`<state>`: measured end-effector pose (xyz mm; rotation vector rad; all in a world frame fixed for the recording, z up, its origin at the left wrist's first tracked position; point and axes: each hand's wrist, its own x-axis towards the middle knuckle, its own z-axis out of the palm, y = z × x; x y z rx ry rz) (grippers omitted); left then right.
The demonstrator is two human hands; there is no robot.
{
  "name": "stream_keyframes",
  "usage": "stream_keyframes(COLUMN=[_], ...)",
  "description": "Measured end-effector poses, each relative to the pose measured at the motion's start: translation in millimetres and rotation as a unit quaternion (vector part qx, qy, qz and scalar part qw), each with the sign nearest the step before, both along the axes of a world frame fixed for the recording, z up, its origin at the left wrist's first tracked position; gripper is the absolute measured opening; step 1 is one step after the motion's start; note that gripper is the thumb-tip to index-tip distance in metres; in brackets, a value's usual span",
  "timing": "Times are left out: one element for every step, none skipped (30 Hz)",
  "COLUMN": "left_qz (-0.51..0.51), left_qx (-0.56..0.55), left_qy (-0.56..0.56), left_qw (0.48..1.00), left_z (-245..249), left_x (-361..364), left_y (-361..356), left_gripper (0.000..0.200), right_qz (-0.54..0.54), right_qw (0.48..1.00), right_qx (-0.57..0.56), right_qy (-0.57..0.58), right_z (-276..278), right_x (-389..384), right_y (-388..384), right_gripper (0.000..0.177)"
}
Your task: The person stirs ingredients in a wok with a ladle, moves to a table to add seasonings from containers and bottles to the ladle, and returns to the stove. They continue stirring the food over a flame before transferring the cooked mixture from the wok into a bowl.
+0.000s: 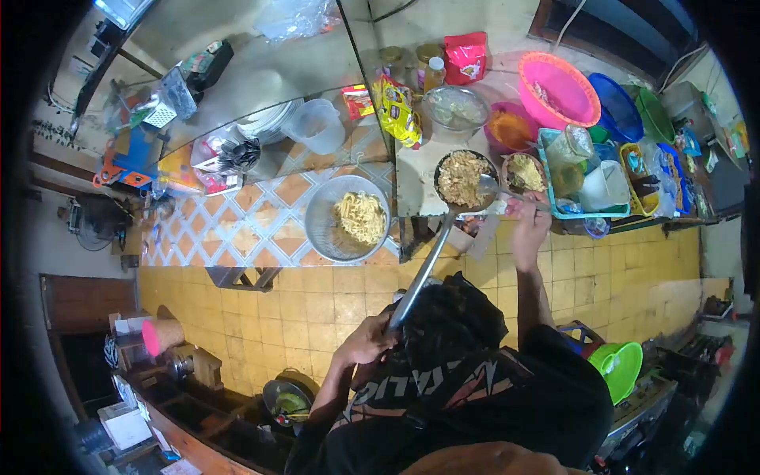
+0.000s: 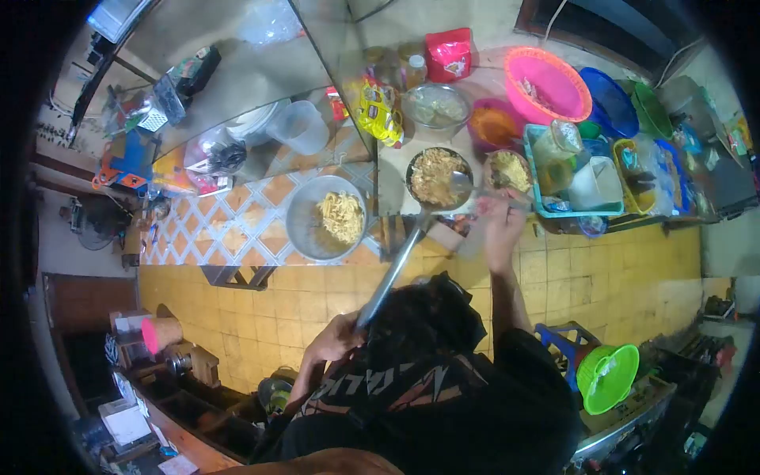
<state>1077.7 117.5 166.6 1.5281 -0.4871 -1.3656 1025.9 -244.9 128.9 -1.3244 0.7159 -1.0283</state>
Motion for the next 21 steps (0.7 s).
stream_keyframes(left_qz=[0.002, 0.004, 0.004, 0.004, 0.004, 0.005, -0.001, -0.007, -0.006, -0.017, -0.026, -0.023, -0.033, -0.044, -0.042, -0.051, -0.059, -0.057, -0.046, -0.036, -0.035], left_qx=[0.02, 0.04, 0.04, 0.017, -0.007, -0.006, 0.01, 0.027, 0.028, 0.037, 0.047, 0.048, 0.042, 0.037, 0.037, 0.024, 0.011, 0.011, 0.027, 0.042, 0.042], left_qy=[0.012, 0.024, 0.024, 0.002, -0.021, -0.021, -0.019, -0.017, -0.017, -0.02, -0.024, -0.024, -0.024, -0.024, -0.024, -0.045, -0.066, -0.065, -0.048, -0.03, -0.03], left_qw=[1.0, 0.999, 0.999, 1.0, 1.0, 1.0, 1.0, 0.999, 0.999, 0.999, 0.998, 0.998, 0.998, 0.998, 0.998, 0.997, 0.996, 0.996, 0.997, 0.998, 0.998], left_z=[4, 6, 6, 5, 4, 3, 2, 2, 4, 9, 12, 9, 3, -1, -4, -5, -5, -3, 5, 9, 8], left_x=[0, 0, -1, -1, -2, -3, -3, -4, -3, -2, -3, -4, -5, -6, -7, -7, -8, -9, -10, -10, -12], left_y=[-2, -4, -5, -5, -5, -4, -4, -5, -6, -10, -12, -12, -12, -12, -13, -13, -14, -16, -19, -21, -22], left_gripper=[0.025, 0.026, 0.026, 0.026, 0.026, 0.026, 0.025, 0.025, 0.025, 0.024, 0.023, 0.023, 0.043, 0.064, 0.064, 0.064, 0.063, 0.063, 0.042, 0.025, 0.025], right_qz=[-0.003, -0.003, -0.006, -0.009, -0.009, -0.016, -0.023, -0.022, 0.01, 0.043, 0.046, 0.06, 0.074, 0.076, 0.075, 0.073, 0.075, 0.053, 0.031, 0.032, 0.036], right_qw=[1.0, 1.0, 0.999, 0.998, 0.998, 0.999, 0.999, 0.999, 0.995, 0.971, 0.971, 0.97, 0.969, 0.969, 0.981, 0.99, 0.99, 0.996, 0.999, 0.999, 0.999], right_qx=[-0.019, -0.019, -0.02, -0.02, -0.02, 0.007, 0.034, 0.034, -0.079, -0.191, -0.191, -0.198, -0.206, -0.205, -0.156, -0.107, -0.106, -0.063, -0.02, -0.02, 0.008], right_qy=[-0.01, -0.011, -0.033, -0.055, -0.055, -0.036, -0.017, -0.017, 0.06, 0.136, 0.136, 0.124, 0.112, 0.112, 0.085, 0.058, 0.058, 0.028, -0.002, -0.001, -0.022], right_z=[-1, -1, -1, 4, 15, 28, 34, 27, 15, 14, 12, 10, 11, 9, 6, 7, 8, 10, 15, 24, 35], right_x=[-1, -2, -4, -6, -5, -4, -3, -3, -4, -3, -2, -1, 1, -1, -3, -4, -5, -7, -8, -10, -11], right_y=[-4, -6, -9, -10, -8, -6, -5, -10, -18, -21, -19, -13, -10, -14, -21, -24, -25, -26, -27, -27, -28], right_gripper=[0.017, 0.017, 0.017, 0.017, 0.017, 0.014, 0.012, 0.012, 0.013, 0.014, 0.014, 0.015, 0.017, 0.017, 0.017, 0.017, 0.017, 0.017, 0.017, 0.017, 0.016])
